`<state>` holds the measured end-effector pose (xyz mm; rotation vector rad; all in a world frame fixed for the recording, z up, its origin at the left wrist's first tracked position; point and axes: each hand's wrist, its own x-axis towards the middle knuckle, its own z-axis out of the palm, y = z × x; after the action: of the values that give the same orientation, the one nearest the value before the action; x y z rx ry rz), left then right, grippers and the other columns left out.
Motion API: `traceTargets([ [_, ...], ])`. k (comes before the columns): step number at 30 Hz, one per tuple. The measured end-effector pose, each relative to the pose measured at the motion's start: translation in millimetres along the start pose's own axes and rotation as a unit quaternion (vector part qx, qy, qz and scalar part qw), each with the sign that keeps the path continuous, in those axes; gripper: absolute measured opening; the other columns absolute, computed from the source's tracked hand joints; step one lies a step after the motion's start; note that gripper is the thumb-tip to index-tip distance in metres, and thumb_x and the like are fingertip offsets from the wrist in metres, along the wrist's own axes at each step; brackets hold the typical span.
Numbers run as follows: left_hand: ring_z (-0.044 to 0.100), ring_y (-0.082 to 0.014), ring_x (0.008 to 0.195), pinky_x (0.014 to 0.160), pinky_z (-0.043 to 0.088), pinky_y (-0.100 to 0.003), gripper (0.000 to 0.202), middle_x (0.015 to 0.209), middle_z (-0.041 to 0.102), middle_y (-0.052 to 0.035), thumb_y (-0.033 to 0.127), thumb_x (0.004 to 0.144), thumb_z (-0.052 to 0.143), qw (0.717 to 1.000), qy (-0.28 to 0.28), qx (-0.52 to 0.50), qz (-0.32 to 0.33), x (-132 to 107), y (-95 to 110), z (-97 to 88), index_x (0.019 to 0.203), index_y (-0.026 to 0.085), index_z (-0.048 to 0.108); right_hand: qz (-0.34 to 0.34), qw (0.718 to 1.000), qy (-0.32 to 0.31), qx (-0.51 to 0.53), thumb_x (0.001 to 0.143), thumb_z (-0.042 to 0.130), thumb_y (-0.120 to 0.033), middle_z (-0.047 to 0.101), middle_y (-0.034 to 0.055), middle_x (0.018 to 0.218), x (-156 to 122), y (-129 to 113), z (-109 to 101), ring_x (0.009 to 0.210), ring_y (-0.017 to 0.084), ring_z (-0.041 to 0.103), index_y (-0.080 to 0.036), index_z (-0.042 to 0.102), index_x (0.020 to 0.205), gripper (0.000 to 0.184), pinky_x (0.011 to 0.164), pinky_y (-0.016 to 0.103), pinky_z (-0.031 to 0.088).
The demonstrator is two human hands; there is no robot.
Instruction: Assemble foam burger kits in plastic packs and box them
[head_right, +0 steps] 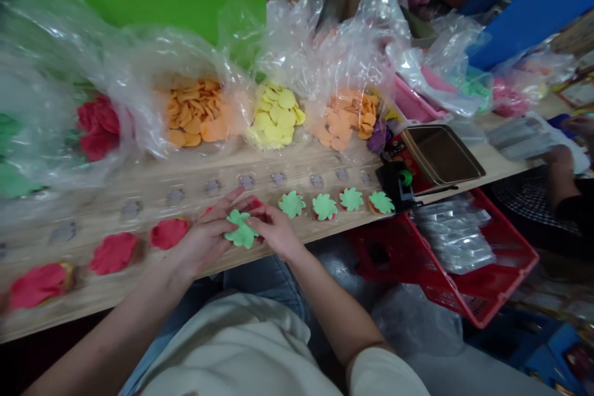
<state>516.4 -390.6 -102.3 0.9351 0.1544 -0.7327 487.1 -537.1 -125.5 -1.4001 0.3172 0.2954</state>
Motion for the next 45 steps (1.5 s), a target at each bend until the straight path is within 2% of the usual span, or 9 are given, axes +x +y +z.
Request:
traceTargets([
  [5,0.049,-0.0224,0.114,0.100,0.035,-0.038,0.040,0.120,0.055,-0.0094,0.018,0.071,0.057,0.965,0.127,0.181,0.139,-0.7,8.7,-32.2,0.111,0.017,0.054,-0.129,0.964,0.140,-0.187,0.071,0.061,-0.034,0.058,-0.0011,0.069,13.4,-14.1,-20.4,0.057,0.010,0.051,-0.018,0.058,0.080,0.019,0.050,0.022,0.042],
  [8,0.052,-0.0212,0.110,0.100,0.035,-0.040,0.030,0.116,0.058,-0.0085,0.025,0.079,0.049,0.899,0.167,0.362,0.180,-5.7,7.8,-52.4,0.107,0.017,0.056,-0.121,0.968,0.079,-0.205,0.074,0.058,-0.035,0.059,-0.0011,0.071,26.7,-12.2,-21.6,0.057,0.011,0.053,-0.018,0.058,0.085,0.020,0.051,0.023,0.043],
  [11,0.050,-0.0206,0.112,0.099,0.036,-0.040,0.033,0.118,0.057,-0.0090,0.025,0.084,0.041,0.817,0.113,0.525,0.213,-12.4,-0.8,-59.2,0.113,0.017,0.054,-0.130,0.952,0.051,-0.272,0.077,0.056,-0.030,0.062,0.0006,0.075,38.3,-0.4,-12.3,0.064,0.013,0.057,-0.017,0.058,0.085,0.015,0.059,0.026,0.046],
  [18,0.024,-0.0238,0.133,0.108,0.020,-0.047,0.051,0.145,0.031,-0.0080,0.023,0.087,0.037,0.559,-0.002,0.788,0.256,-21.2,-26.5,-45.9,0.138,0.019,0.031,-0.280,0.792,0.132,-0.526,0.085,0.043,-0.020,0.059,0.0094,0.107,19.9,12.3,-3.6,0.101,0.021,0.053,-0.017,0.054,0.115,0.032,0.088,0.036,0.043],
  [22,0.015,-0.0226,0.136,0.110,0.010,-0.050,0.053,0.147,0.025,-0.0059,0.027,0.087,0.037,0.481,0.000,0.840,0.250,-20.1,-39.2,-46.5,0.139,0.018,0.029,-0.286,0.723,0.138,-0.613,0.087,0.037,-0.018,0.051,0.0117,0.126,-5.7,24.3,0.8,0.123,0.026,0.038,-0.013,0.046,0.127,0.042,0.099,0.043,0.035],
  [29,0.018,-0.0254,0.136,0.110,0.010,-0.049,0.060,0.146,0.025,-0.0107,0.037,0.084,0.043,0.469,0.061,0.848,0.240,-20.2,-47.6,-39.9,0.137,0.012,0.033,-0.254,0.676,0.119,-0.681,0.086,0.043,-0.039,0.030,0.0097,0.144,-14.8,40.9,10.0,0.136,0.032,0.008,-0.011,0.029,0.138,0.061,0.105,0.053,0.021],
  [35,0.021,-0.0257,0.135,0.109,0.013,-0.050,0.055,0.145,0.029,-0.0098,0.021,0.082,0.041,0.472,0.062,0.846,0.241,-29.5,-45.8,-39.6,0.137,0.019,0.034,-0.247,0.671,0.125,-0.688,0.085,0.046,-0.041,0.027,0.0105,0.145,-29.9,43.3,8.0,0.136,0.035,0.008,-0.016,0.038,0.134,0.056,0.104,0.057,0.021],
  [39,0.022,-0.0268,0.134,0.109,0.013,-0.050,0.052,0.143,0.031,-0.0141,0.018,0.082,0.039,0.458,0.077,0.852,0.243,-24.6,-48.2,-40.9,0.134,0.012,0.039,-0.245,0.662,0.120,-0.698,0.082,0.051,-0.039,0.028,0.0097,0.145,-29.0,43.2,13.1,0.135,0.036,0.009,-0.018,0.043,0.132,0.055,0.103,0.058,0.021],
  [45,0.023,-0.0270,0.134,0.107,0.021,-0.051,0.048,0.140,0.039,-0.0114,0.016,0.082,0.035,0.421,0.107,0.858,0.275,-21.0,-64.2,-42.9,0.128,0.011,0.047,-0.321,0.599,0.201,-0.705,0.082,0.049,-0.039,0.035,0.0172,0.140,-9.7,43.2,3.7,0.133,0.037,0.018,-0.012,0.046,0.128,0.053,0.098,0.056,0.030],
])
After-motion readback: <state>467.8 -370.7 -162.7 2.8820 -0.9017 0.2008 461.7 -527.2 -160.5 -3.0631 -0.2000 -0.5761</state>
